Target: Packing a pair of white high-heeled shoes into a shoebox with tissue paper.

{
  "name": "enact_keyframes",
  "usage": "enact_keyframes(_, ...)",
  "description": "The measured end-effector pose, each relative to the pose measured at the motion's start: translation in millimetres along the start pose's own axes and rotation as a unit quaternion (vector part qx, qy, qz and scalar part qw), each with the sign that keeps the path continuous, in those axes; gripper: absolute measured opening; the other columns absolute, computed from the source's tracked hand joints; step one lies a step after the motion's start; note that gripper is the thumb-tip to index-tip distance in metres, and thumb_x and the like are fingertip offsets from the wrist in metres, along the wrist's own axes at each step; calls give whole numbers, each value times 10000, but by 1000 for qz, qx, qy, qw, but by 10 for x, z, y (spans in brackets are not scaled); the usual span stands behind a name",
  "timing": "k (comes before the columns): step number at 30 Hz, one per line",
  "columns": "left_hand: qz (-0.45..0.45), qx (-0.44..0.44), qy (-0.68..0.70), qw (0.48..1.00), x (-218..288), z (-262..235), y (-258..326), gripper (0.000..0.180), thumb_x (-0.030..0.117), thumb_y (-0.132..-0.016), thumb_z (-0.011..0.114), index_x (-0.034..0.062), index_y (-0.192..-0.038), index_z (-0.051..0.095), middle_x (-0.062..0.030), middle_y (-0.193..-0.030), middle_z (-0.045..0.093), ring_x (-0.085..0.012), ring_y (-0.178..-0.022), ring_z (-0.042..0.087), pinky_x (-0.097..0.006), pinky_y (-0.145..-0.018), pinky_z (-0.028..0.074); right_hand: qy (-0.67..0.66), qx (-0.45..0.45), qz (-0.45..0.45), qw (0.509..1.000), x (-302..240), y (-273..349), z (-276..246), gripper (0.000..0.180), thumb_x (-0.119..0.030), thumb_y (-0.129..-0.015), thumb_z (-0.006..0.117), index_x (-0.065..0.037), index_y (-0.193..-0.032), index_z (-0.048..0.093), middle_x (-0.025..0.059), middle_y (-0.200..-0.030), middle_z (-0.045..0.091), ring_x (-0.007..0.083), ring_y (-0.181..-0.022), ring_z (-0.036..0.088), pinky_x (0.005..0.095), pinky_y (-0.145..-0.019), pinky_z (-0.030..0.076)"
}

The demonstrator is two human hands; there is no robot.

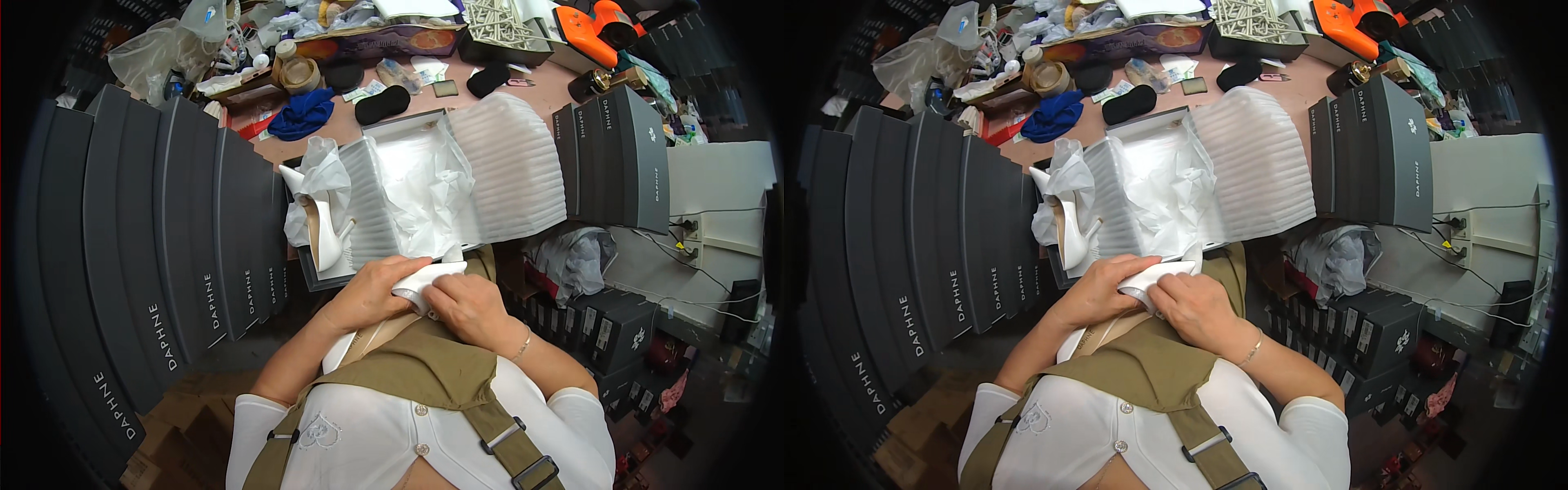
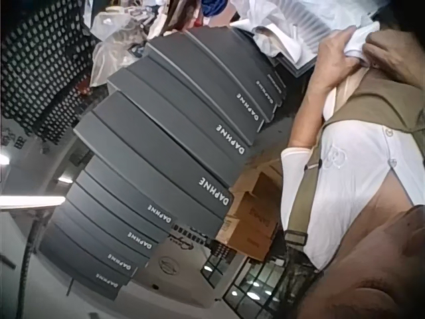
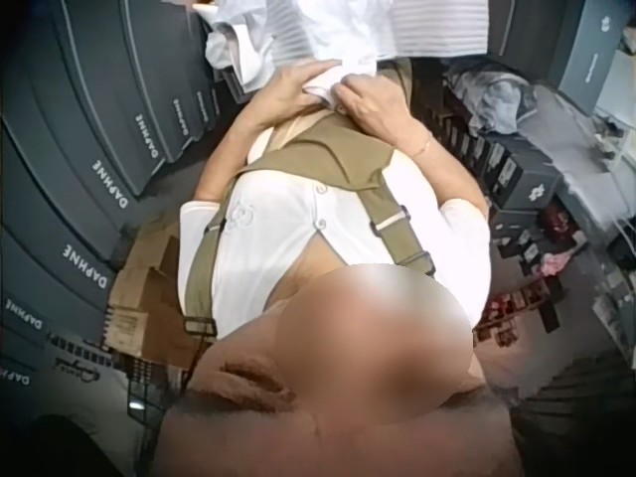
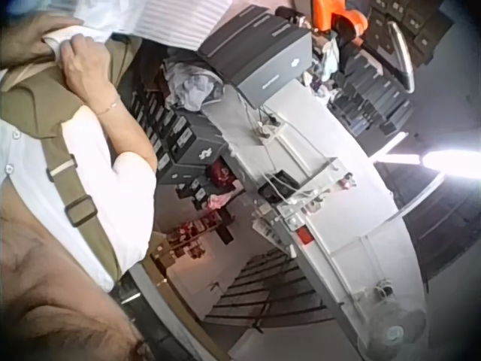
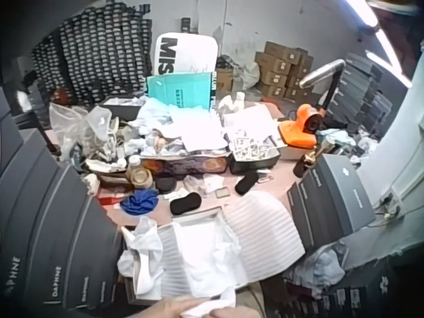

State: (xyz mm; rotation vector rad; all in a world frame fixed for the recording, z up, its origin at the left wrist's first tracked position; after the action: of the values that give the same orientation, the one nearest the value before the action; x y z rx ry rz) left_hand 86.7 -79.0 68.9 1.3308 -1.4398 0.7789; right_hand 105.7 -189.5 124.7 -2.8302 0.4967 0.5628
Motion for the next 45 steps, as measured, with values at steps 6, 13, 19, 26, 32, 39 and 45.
enact_keyframes(6, -10, -9, 13, 1000, 43, 36, -9, 629, 16, -683, 730, 48, -1287, 554, -161, -1063, 627, -308, -948, 622, -344, -823, 488, -14, 56, -3, 998, 27, -33, -87, 71, -146, -745, 588, -112, -808, 589, 14, -740, 473, 147, -668, 548, 295, -563, 428)
enact_keyframes(13, -7, -12, 0, 1000, 42, 49, -49, 632, 27, -691, 730, 50, -1295, 546, -162, -1059, 627, -308, -942, 624, -341, -809, 488, -9, 14, -13, 1000, 61, 27, -51, 117, -140, -738, 585, -104, -848, 600, 19, -748, 490, 157, -666, 551, 295, -570, 433)
enact_keyframes(19, 9, -6, 2, 1000, 27, 75, -13, 632, 33, -697, 726, 52, -1301, 541, -160, -1039, 627, -309, -926, 623, -343, -801, 488, 7, -35, -22, 999, 34, 133, 9, 102, -152, -736, 591, -110, -828, 583, 10, -737, 473, 146, -669, 550, 296, -561, 427)
enact_keyframes(26, 20, -8, 2, 1000, 50, 107, -26, 622, 42, -706, 720, 52, -1301, 541, -160, -1021, 626, -311, -909, 623, -349, -794, 488, -1, -12, -19, 1000, 51, 77, -29, 105, -166, -738, 599, -110, -825, 583, 8, -745, 486, 142, -668, 554, 293, -571, 437)
enact_keyframes(32, 28, -9, -13, 999, 74, 78, -59, 634, 32, -699, 722, 48, -1305, 536, -160, -1039, 629, -312, -926, 623, -347, -809, 488, -11, 26, -24, 999, 102, -34, -48, 96, -153, -731, 596, -108, -814, 580, 7, -734, 485, 143, -657, 556, 290, -566, 441)
enact_keyframes(39, 3, -22, 9, 1000, 35, 73, -60, 616, 43, -697, 745, 31, -1281, 551, -157, -1055, 630, -304, -956, 626, -342, -831, 488, 10, 3, -23, 1000, 28, 134, -72, 99, -147, -727, 592, -115, -820, 583, 6, -724, 471, 151, -646, 543, 294, -558, 438)
enact_keyframes(45, -9, -31, 19, 999, 29, 64, -55, 633, 43, -687, 748, 38, -1289, 550, -160, -1111, 626, -293, -983, 626, -339, -846, 486, -12, -51, -15, 998, 67, 63, -10, 118, -145, -747, 591, -104, -858, 598, 15, -754, 505, 157, -665, 560, 298, -561, 448)
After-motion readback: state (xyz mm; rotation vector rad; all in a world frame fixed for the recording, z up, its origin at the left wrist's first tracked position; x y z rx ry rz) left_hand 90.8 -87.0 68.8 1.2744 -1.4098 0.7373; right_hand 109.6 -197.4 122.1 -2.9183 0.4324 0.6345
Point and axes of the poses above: each hand's wrist, its own y-axis away from the middle knuckle, its own z-axis out of the palm, x = y × z, the point moved 8 cm from there along -y, towards the middle knuckle
